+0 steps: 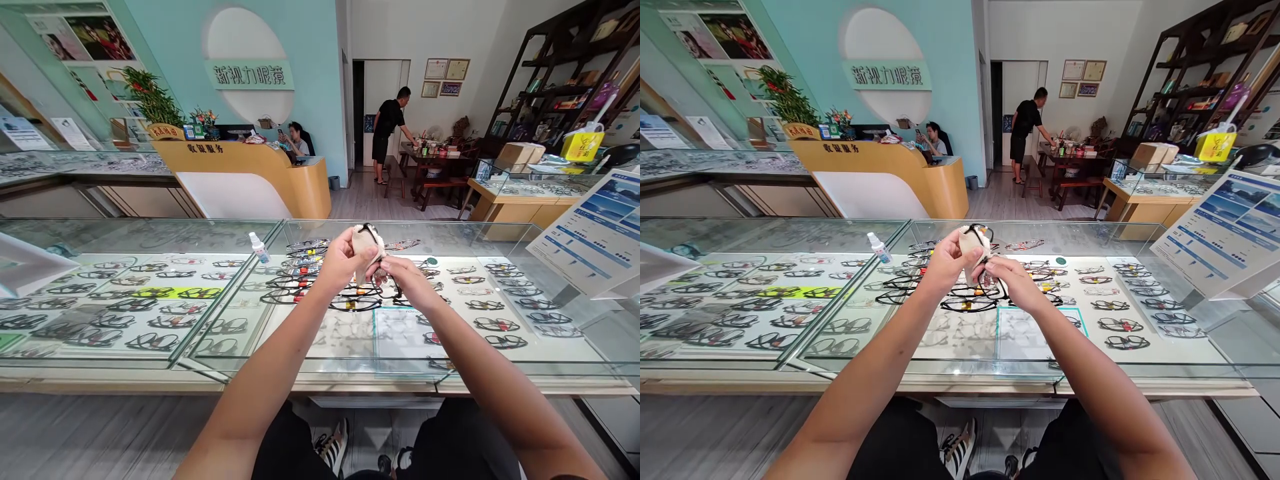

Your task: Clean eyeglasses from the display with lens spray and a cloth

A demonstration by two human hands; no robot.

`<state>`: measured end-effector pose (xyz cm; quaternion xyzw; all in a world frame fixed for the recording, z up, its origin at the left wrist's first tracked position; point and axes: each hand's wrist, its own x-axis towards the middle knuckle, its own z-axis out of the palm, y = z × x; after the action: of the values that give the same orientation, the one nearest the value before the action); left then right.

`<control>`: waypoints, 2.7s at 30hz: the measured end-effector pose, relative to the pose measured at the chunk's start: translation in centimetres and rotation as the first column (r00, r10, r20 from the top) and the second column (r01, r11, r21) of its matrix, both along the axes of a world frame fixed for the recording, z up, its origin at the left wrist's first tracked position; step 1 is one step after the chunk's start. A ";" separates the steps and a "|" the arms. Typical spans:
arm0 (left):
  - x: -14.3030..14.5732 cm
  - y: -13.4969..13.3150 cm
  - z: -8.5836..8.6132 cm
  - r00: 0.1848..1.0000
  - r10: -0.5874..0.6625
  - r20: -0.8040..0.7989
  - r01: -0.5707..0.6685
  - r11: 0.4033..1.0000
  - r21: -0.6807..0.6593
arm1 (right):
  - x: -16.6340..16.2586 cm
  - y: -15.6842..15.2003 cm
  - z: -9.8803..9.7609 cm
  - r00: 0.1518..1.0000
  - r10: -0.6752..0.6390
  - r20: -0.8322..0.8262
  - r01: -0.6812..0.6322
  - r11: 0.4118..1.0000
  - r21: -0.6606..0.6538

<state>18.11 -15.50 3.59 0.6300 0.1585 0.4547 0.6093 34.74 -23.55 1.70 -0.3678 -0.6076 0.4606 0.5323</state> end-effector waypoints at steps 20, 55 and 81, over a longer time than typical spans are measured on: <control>-0.5 1.4 11.1 0.996 0.007 0.092 -0.030 0.966 0.255 | 1.9 0.9 14.4 0.955 0.024 0.294 -0.063 0.990 0.123; 0.9 4.1 9.1 0.997 0.044 0.069 -0.059 0.972 0.229 | 3.3 2.6 13.2 0.921 0.041 0.388 -0.045 0.999 0.002; -1.2 5.4 9.8 0.985 -0.162 -0.065 0.172 0.962 0.211 | 3.9 2.8 13.4 0.915 0.045 0.400 -0.078 0.995 0.067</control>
<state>16.95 -10.08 13.42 0.7142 0.0688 0.4010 0.5695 38.68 -20.72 15.08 -0.4124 -0.7326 0.3676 0.3975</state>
